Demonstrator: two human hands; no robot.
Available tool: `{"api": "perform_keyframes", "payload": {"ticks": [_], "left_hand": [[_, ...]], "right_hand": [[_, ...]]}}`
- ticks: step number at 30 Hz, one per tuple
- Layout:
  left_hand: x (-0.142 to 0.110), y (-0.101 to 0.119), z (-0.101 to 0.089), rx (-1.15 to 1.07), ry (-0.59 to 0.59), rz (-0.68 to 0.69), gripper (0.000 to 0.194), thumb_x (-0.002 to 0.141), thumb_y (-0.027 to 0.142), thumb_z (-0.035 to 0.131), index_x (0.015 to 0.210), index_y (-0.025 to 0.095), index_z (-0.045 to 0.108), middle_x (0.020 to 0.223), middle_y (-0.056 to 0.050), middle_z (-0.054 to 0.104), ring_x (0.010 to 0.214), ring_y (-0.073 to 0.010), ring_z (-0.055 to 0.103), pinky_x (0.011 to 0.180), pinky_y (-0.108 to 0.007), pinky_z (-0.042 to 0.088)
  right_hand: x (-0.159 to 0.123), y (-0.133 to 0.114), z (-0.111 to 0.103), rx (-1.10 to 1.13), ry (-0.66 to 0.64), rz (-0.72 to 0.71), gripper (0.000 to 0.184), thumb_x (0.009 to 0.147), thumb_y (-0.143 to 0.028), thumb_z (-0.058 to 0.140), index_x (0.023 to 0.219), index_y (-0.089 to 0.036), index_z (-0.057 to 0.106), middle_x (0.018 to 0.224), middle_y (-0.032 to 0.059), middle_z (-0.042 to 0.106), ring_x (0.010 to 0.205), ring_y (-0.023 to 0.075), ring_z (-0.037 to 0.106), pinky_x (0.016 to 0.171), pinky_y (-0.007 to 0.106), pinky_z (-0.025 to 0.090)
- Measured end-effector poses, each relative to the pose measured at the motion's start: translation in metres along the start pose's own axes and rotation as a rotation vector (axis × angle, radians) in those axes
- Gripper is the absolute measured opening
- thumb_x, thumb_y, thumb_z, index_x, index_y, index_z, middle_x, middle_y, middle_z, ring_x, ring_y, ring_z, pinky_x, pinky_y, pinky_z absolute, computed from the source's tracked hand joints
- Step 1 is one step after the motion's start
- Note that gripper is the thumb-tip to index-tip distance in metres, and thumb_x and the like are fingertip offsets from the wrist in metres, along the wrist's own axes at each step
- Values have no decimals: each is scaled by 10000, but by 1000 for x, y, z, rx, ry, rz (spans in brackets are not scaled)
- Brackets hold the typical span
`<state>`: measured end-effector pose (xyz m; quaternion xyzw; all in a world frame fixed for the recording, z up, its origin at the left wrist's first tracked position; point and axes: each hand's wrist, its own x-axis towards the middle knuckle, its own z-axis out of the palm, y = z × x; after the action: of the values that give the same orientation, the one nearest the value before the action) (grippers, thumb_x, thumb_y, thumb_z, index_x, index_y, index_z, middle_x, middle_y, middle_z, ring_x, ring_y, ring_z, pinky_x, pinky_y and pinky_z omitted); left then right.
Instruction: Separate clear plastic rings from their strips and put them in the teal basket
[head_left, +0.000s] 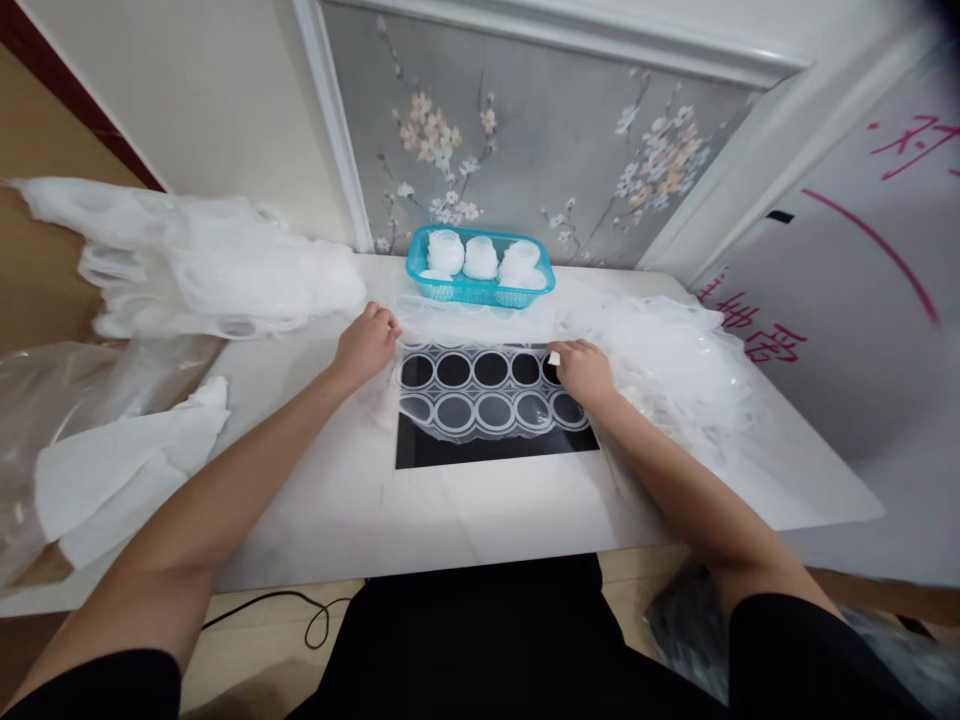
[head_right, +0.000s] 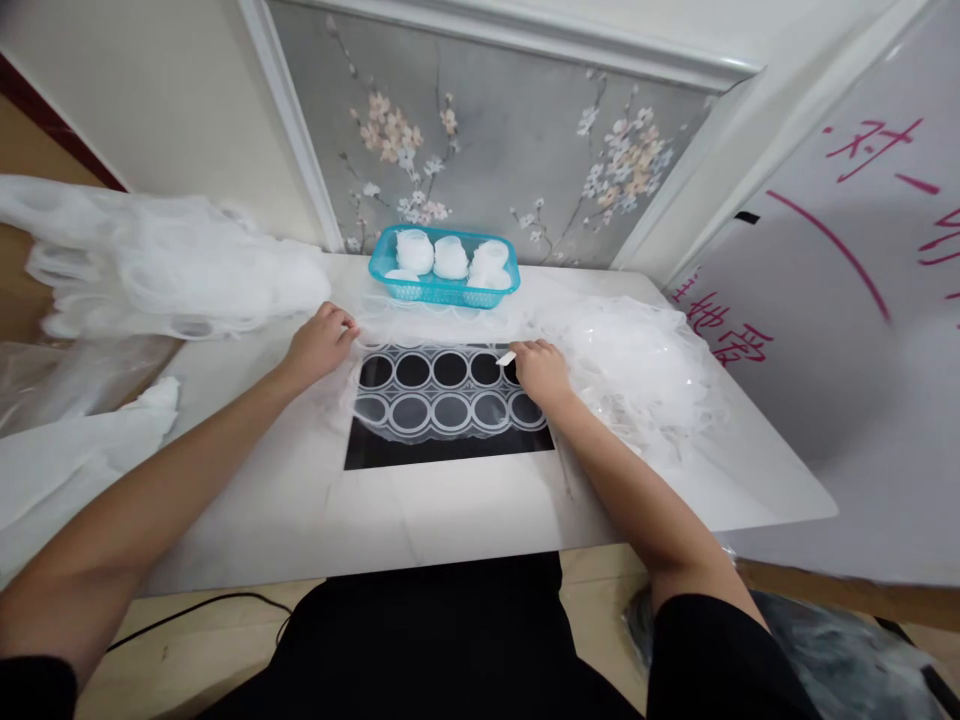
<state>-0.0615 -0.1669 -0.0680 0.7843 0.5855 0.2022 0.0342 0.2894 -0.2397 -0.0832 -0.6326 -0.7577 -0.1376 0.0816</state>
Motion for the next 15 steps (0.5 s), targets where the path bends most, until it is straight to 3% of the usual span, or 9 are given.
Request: {"api": "perform_keyframes", "payload": {"ticks": [5,8,12,15], "left_hand": [[10,-2,1,-38,-11,-18,168,887,255,470,938,170,606,1068,-85,551,958,-234,592,830,-334,451],[7,0,0,-56,16,-1,228,891,251,475,1069,157,581,1114,-94,551,1011,-229,582,858,-326,447],[-23,10,-10,-88,76,143,259,888,293,505,1096,157,577,1091,-80,591,994,-217,596,835,-311,459],[-63,16,-21,-70,36,334,222,903,321,495,1012,162,606,1011,-56,658,949,-202,621,810,-297,465]], "right_hand": [[11,1,5,87,19,65,311,892,-164,423,1060,-161,684,953,110,717,908,265,599,775,335,427],[13,-4,-2,205,126,86,287,910,-241,445,999,-171,709,1031,90,708,951,267,587,815,348,441],[10,-20,-24,323,306,85,265,902,-266,485,992,-184,720,1072,78,691,975,259,582,881,382,433],[9,-48,-39,439,280,16,262,901,-274,506,1025,-186,720,1039,84,699,954,251,606,902,397,429]]}}
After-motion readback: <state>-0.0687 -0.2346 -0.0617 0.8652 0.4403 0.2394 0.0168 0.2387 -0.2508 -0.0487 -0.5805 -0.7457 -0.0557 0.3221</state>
